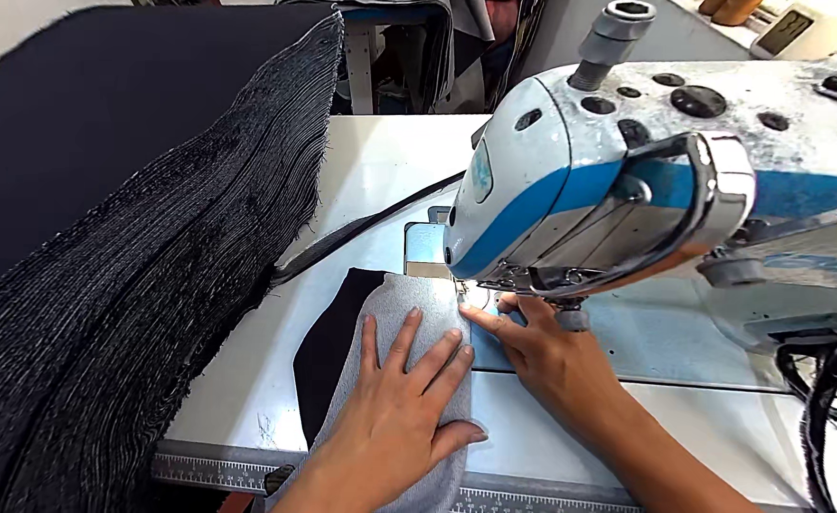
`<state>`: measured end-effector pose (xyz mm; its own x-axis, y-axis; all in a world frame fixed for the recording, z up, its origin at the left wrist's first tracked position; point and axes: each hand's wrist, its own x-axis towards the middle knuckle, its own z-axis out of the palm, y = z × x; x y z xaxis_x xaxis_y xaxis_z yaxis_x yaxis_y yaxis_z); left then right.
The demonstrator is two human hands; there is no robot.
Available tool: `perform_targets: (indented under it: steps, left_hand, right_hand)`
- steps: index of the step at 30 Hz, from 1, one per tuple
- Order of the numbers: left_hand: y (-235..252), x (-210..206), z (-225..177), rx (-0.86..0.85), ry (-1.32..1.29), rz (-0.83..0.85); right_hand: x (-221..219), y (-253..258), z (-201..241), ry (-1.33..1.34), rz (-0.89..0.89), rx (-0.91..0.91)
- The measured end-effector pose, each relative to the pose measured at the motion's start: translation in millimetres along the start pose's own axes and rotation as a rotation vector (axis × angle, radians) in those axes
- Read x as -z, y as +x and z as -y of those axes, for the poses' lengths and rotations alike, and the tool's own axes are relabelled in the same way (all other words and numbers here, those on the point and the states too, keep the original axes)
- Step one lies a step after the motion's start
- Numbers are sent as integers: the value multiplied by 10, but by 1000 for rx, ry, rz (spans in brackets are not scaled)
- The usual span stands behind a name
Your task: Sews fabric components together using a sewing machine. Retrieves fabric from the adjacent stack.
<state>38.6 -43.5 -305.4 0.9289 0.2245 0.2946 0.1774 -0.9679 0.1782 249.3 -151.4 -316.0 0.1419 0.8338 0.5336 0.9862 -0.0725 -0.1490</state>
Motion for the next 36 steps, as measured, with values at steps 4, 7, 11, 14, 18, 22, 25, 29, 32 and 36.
perform_targets:
  steps: [4,7,11,14,18,22,25,29,32,36]
  left_hand:
    - [1,8,1,-2,-3,9]
    - [2,25,3,-3,-5,22]
    - [0,19,3,-5,-11,16]
    - [-1,20,6,-5,3,21]
    - [3,6,21,-15,6,17]
    - [8,20,53,-31,9,31]
    - [11,31,68,-37,6,35]
    - [10,24,66,-35,3,22]
    - [6,19,60,-33,10,21]
    - [8,15,56,-32,15,22]
  right_hand:
    - [0,-8,-12,11,-4,3]
    - [5,-13,-10,24,4,3]
    - [22,-17,5,24,9,-1]
    - [21,-13,2,13,3,13]
    - [15,-25,8,0,-3,12]
    - [21,-23,25,-20,-8,5]
    - [13,-21,22,-26,-12,8]
    - [8,-17,19,-18,-10,10]
    - [1,-15,20,-22,-7,6]
    - [4,-11,14,-18,4,8]
